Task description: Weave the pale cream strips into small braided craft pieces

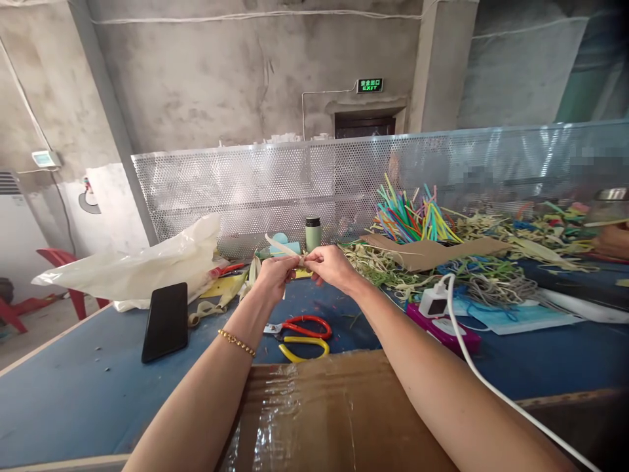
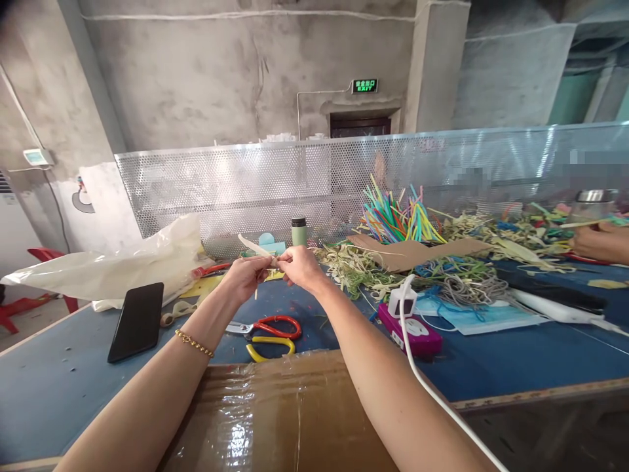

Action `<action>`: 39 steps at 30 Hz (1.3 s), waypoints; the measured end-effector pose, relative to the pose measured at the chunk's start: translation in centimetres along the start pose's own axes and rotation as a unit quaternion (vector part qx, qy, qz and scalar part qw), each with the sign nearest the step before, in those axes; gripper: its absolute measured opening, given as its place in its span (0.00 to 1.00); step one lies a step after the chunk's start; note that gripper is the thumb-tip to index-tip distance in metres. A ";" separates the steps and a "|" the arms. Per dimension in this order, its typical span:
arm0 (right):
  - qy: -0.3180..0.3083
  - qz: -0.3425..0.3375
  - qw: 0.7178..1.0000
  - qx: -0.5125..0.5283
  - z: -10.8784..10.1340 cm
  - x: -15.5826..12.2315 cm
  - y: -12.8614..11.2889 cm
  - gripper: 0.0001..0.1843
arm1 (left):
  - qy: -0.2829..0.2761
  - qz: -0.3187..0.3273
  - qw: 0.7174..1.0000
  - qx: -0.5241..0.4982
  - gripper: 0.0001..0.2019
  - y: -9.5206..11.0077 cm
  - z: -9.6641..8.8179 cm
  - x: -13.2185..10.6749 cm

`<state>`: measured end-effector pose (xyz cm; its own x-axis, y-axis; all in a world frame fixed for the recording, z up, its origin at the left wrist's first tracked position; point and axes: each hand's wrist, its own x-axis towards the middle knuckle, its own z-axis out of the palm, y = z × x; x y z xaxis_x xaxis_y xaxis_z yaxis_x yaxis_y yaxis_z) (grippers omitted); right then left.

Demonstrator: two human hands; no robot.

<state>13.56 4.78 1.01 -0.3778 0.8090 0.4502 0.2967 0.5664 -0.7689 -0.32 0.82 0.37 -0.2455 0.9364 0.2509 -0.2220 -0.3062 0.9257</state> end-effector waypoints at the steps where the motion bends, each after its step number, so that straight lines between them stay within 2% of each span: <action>1: -0.001 -0.005 1.000 -0.003 -0.1 0.1 0.2 0.02 | -0.010 -0.011 1.000 -0.007 0.04 0.1 -0.1 0.0; 3: 0.004 -0.018 1.000 -0.014 -0.2 0.3 0.4 0.01 | -0.045 -0.039 0.998 -0.016 0.02 0.4 -0.4 0.0; 6: 0.018 -0.035 0.999 -0.034 -0.4 0.3 0.4 0.00 | -0.097 -0.060 0.993 -0.017 0.04 0.7 -0.8 0.0; 8: 0.025 -0.043 0.998 -0.039 -0.4 0.3 0.3 0.01 | -0.106 -0.058 0.992 -0.020 0.05 0.8 -0.9 0.0; 15: 0.025 -0.057 0.998 0.010 -0.4 0.4 0.2 0.07 | -0.073 -0.048 0.995 -0.040 0.06 0.9 -0.6 0.0; 22: 0.005 -0.072 0.995 0.064 -0.7 0.8 0.8 0.19 | -0.052 -0.029 0.997 -0.045 0.05 1.0 -0.7 -0.1; 26: 0.012 -0.087 0.994 0.067 -0.6 0.7 0.6 0.18 | -0.034 -0.027 0.998 -0.040 0.04 1.0 -0.5 -0.1; 30: 0.046 -0.115 0.991 0.052 -0.5 0.7 0.5 0.16 | -0.045 -0.031 0.997 -0.046 0.02 1.1 -0.3 -0.2; 33: 0.055 -0.126 0.990 0.034 -0.6 0.7 0.6 0.14 | -0.051 -0.023 0.998 -0.032 0.05 1.1 -0.2 -0.4; 39: 0.051 -0.139 0.989 -0.008 -0.6 0.5 0.3 0.10 | -0.018 -0.020 0.999 -0.033 0.09 0.7 0.1 -0.4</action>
<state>13.96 5.48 1.24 -0.3570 0.6324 0.6875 0.2080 0.7713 -0.6015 -0.30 0.22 0.96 -0.2008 0.9535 0.2247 -0.2924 -0.2772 0.9152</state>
